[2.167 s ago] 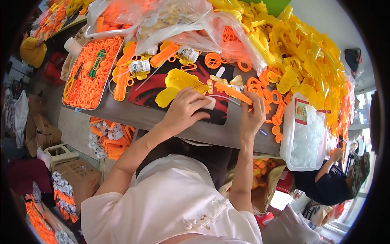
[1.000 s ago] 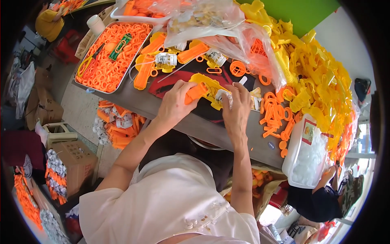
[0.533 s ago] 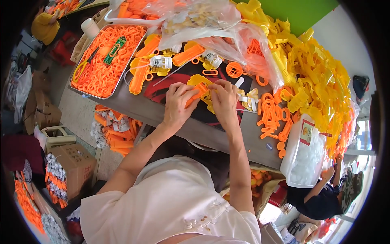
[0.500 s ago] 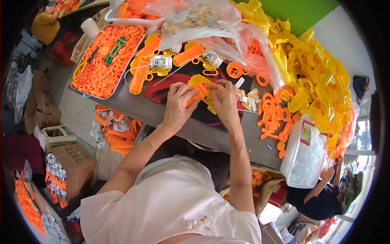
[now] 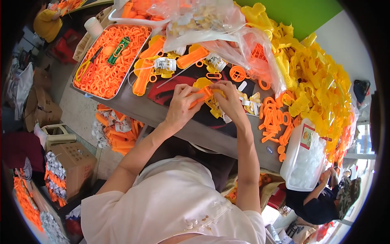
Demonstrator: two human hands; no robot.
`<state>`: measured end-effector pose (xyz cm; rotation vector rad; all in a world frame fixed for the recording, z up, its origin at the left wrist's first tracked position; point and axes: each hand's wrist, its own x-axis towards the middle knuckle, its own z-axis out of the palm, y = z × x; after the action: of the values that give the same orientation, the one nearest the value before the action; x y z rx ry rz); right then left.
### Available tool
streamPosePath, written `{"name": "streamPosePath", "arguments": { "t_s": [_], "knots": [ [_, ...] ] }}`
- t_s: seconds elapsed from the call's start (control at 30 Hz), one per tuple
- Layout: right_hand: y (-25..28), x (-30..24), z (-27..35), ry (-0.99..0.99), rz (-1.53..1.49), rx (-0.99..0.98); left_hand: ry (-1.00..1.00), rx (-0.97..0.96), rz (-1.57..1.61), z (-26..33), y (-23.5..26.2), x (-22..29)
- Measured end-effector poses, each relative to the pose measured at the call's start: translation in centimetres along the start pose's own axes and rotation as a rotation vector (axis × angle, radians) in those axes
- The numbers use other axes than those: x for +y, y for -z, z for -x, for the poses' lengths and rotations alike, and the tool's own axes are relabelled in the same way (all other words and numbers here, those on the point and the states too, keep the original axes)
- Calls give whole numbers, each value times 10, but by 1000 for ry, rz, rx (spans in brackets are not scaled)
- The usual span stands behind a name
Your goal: Assembling plastic toy guns and organizing them on a factory workbench.
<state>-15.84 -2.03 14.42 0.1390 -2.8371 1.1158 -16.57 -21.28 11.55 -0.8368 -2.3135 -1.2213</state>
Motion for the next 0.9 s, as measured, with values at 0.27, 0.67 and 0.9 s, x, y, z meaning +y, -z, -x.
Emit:
{"name": "streamPosePath", "arguments": {
  "t_s": [0.27,0.67,0.9],
  "knots": [
    [-9,3,27,-5,-214,85,116,-51,205,-8,2,-5],
    [12,-20,45,-27,-148,208,12,-20,28,-3,-4,-2],
    [13,-10,97,-73,10,236,-41,-51,-163,1,5,16]
  ]
}}
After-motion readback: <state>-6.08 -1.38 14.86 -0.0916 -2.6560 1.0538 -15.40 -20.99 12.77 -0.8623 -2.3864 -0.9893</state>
